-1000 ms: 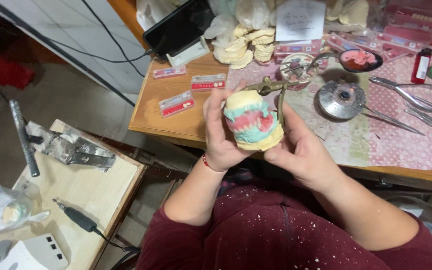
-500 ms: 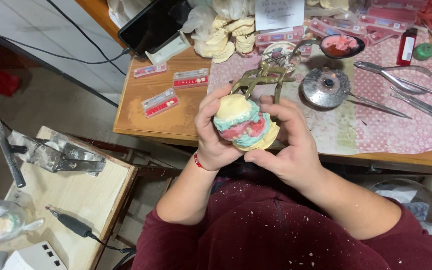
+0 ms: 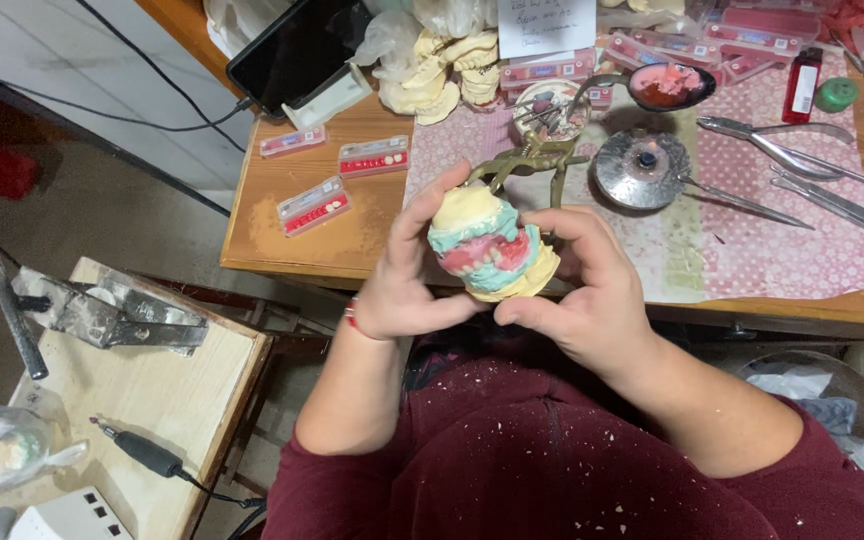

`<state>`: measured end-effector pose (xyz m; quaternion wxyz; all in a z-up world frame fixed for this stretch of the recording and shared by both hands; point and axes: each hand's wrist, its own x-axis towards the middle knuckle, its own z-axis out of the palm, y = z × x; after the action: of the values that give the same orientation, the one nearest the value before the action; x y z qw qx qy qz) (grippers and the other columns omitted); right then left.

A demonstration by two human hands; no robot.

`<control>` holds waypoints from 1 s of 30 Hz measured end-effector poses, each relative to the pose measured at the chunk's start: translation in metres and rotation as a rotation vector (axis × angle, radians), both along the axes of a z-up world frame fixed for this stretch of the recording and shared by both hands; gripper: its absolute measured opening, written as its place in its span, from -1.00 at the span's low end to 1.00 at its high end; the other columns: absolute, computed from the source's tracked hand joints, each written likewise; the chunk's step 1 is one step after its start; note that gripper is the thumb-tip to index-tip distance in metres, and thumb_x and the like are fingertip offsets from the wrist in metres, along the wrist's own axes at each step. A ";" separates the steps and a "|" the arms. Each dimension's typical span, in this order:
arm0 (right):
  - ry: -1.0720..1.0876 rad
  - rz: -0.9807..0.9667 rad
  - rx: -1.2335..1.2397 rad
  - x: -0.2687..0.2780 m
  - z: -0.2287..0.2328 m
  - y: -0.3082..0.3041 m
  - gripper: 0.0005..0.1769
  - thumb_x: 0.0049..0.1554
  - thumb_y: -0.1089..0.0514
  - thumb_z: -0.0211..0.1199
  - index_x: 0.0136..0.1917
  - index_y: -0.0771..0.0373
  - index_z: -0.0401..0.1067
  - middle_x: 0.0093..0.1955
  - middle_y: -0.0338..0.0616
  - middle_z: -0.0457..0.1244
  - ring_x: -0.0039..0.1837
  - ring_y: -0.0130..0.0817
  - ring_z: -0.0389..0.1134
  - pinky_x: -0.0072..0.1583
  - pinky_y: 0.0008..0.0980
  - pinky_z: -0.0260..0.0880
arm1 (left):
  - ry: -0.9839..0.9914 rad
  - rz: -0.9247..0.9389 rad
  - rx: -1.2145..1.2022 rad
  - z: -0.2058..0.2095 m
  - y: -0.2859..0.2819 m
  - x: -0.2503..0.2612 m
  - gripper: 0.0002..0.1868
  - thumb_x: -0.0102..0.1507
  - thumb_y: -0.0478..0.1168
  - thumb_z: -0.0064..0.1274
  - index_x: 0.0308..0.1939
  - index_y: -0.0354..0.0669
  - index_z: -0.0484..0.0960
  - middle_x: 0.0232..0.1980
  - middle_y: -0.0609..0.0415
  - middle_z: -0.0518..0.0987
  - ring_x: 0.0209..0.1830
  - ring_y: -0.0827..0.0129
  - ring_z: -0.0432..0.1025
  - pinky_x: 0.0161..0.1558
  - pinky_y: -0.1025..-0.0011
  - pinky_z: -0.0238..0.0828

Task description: The person works on a dental model mounted on an articulator, using a metal tool to scrape and shape the pink and blue material. They then pick up small artificial teeth from a plastic container and place them into the model.

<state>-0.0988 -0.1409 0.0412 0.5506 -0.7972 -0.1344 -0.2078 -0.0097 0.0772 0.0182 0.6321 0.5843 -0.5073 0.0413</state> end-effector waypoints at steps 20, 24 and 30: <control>0.252 0.459 0.499 0.018 -0.018 0.001 -0.09 -0.13 0.20 0.60 0.43 0.36 0.28 0.40 -0.08 0.15 0.24 -0.31 0.41 0.22 -0.25 0.55 | -0.168 0.554 0.058 -0.015 0.012 0.046 -0.66 0.36 -0.17 0.17 0.12 -0.33 0.65 0.00 -0.18 0.71 0.02 -0.11 0.62 0.10 0.02 0.54; 0.154 0.221 0.111 0.029 -0.014 -0.006 -0.14 -0.17 0.11 0.67 0.37 0.31 0.44 0.44 0.09 0.11 0.15 -0.16 0.46 0.22 -0.12 0.52 | -0.091 0.677 0.075 -0.003 0.006 0.055 -0.55 0.23 -0.26 0.40 0.13 -0.30 0.60 -0.08 -0.19 0.69 -0.05 -0.11 0.62 0.06 -0.04 0.53; -0.078 0.014 -0.520 0.041 -0.036 -0.008 -0.27 0.13 -0.21 0.43 0.33 0.33 0.36 0.23 0.06 0.28 0.23 0.01 0.35 0.22 -0.10 0.35 | -0.035 0.604 0.301 0.032 -0.012 0.063 -0.70 0.28 -0.23 0.25 0.08 -0.15 0.62 -0.11 0.16 0.68 -0.14 0.40 0.55 -0.08 0.41 0.44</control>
<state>-0.0574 -0.1487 0.0051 0.3232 -0.9023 -0.2098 -0.1934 0.0531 0.0656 0.0502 0.4895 0.7940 -0.3224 0.1613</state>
